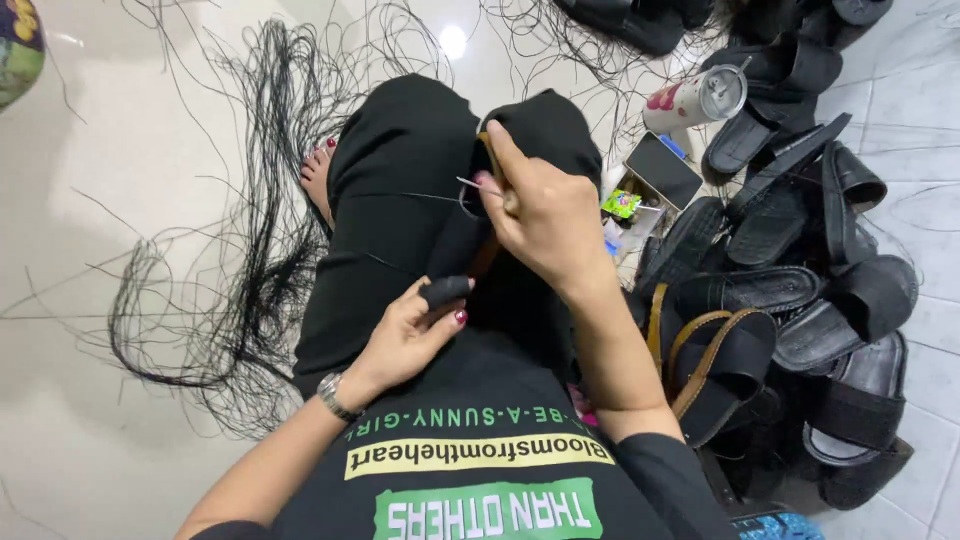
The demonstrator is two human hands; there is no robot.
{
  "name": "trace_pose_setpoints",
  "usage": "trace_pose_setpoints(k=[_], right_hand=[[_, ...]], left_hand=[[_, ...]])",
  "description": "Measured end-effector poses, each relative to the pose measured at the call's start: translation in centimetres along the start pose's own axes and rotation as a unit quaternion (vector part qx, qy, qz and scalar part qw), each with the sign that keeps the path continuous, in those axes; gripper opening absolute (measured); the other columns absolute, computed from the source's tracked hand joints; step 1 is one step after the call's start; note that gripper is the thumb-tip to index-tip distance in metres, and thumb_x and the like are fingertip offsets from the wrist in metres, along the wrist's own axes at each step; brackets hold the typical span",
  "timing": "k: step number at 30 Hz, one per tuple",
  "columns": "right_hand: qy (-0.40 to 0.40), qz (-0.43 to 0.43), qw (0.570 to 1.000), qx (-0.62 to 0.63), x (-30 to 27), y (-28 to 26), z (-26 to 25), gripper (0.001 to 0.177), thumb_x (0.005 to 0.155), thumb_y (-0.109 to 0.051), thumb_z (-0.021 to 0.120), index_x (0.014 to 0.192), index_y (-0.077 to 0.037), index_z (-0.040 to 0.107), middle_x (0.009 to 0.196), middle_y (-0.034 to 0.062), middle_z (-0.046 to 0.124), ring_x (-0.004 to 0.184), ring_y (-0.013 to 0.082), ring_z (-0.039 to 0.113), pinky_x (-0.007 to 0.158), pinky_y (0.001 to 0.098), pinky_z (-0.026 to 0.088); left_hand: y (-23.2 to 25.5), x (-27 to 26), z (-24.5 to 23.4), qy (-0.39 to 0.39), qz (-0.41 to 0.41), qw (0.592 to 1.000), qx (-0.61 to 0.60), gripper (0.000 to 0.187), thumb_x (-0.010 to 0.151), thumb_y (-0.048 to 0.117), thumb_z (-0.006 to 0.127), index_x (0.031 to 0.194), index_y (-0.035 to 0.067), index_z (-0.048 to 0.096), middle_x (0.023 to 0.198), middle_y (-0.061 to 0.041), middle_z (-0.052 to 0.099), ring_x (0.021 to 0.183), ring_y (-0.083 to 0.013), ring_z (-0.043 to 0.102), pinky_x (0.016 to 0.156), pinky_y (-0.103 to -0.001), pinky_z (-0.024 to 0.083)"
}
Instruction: Hand-sewing the straps of black sandals using a needle and thread while sitting on the floor.
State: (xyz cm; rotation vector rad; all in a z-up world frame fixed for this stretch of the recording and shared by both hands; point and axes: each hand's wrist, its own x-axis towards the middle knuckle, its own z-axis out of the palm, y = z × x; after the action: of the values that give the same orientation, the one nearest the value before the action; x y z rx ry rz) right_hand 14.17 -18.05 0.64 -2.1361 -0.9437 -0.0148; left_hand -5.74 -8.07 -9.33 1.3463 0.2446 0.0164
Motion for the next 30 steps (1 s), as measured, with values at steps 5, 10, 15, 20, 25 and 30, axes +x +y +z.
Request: trace_pose_setpoints(k=[5, 10, 15, 20, 25, 30], right_hand=[[0.033, -0.082, 0.979, -0.183, -1.1, -0.7, 0.6, 0.036, 0.092, -0.014, 0.066, 0.128, -0.007, 0.070, 0.066, 0.0098, 0.063, 0.057, 0.0279, 0.066, 0.054, 0.0367, 0.055], [0.002, -0.050, 0.989, -0.136, -0.7, -0.3, 1.9, 0.034, 0.091, -0.017, 0.068, 0.124, -0.011, 0.069, 0.070, 0.0091, 0.070, 0.064, 0.0267, 0.071, 0.059, 0.0366, 0.057], [-0.037, -0.028, 0.999, -0.012, -1.2, 2.8, 1.4, 0.040, 0.093, -0.020, 0.073, 0.132, -0.015, 0.067, 0.084, 0.0166, 0.075, 0.077, 0.0366, 0.073, 0.064, 0.0431, 0.057], [-0.071, 0.089, 0.983, 0.146, -5.0, 3.7, -0.4, 0.047, 0.088, -0.010, 0.077, 0.134, -0.012, 0.066, 0.095, 0.0114, 0.078, 0.089, 0.0257, 0.076, 0.080, 0.0364, 0.059], [-0.080, 0.106, 0.986, 0.099, -5.2, 1.1, -0.6, 0.040, 0.081, -0.007, 0.083, 0.119, -0.002, 0.070, 0.098, 0.0115, 0.077, 0.082, 0.0210, 0.072, 0.073, 0.0301, 0.055], [-0.075, 0.127, 0.986, 0.071, -6.3, 1.9, 0.0, 0.018, 0.081, -0.018, 0.087, 0.095, -0.010, 0.079, 0.069, 0.0068, 0.074, 0.062, 0.0260, 0.073, 0.060, 0.0313, 0.058]], left_hand=[[-1.8, 0.2, 0.6, 0.078, 0.007, 0.996, 0.038, 0.032, 0.084, 0.009, 0.081, 0.116, 0.006, 0.077, 0.092, -0.010, 0.064, 0.086, -0.0172, 0.069, 0.072, -0.027, 0.057], [0.5, -0.1, -2.0, 0.079, -0.084, 0.993, -0.030, 0.030, 0.082, 0.003, 0.081, 0.112, 0.003, 0.077, 0.098, -0.013, 0.073, 0.089, -0.0134, 0.069, 0.077, -0.026, 0.058], [6.4, -0.2, -16.1, -0.034, -0.132, 0.979, -0.148, 0.033, 0.087, -0.005, 0.064, 0.116, 0.008, 0.076, 0.131, -0.033, 0.069, 0.118, -0.0293, 0.059, 0.095, -0.043, 0.053], [-3.3, -8.0, -32.3, 0.192, -0.144, 0.474, 0.847, 0.021, 0.084, 0.021, 0.095, 0.095, 0.016, 0.078, 0.118, -0.010, 0.060, 0.108, -0.0251, 0.061, 0.089, -0.033, 0.049], [9.7, 4.5, -9.8, 0.041, 0.114, 0.927, 0.354, 0.007, 0.094, 0.000, 0.067, 0.093, -0.006, 0.065, 0.139, -0.023, 0.058, 0.116, -0.0363, 0.064, 0.097, -0.040, 0.050], [10.5, 7.3, -6.3, -0.145, 0.064, 0.893, 0.421, 0.024, 0.097, 0.019, 0.060, 0.080, 0.002, 0.064, 0.107, -0.014, 0.073, 0.092, -0.0392, 0.071, 0.071, -0.046, 0.059]])
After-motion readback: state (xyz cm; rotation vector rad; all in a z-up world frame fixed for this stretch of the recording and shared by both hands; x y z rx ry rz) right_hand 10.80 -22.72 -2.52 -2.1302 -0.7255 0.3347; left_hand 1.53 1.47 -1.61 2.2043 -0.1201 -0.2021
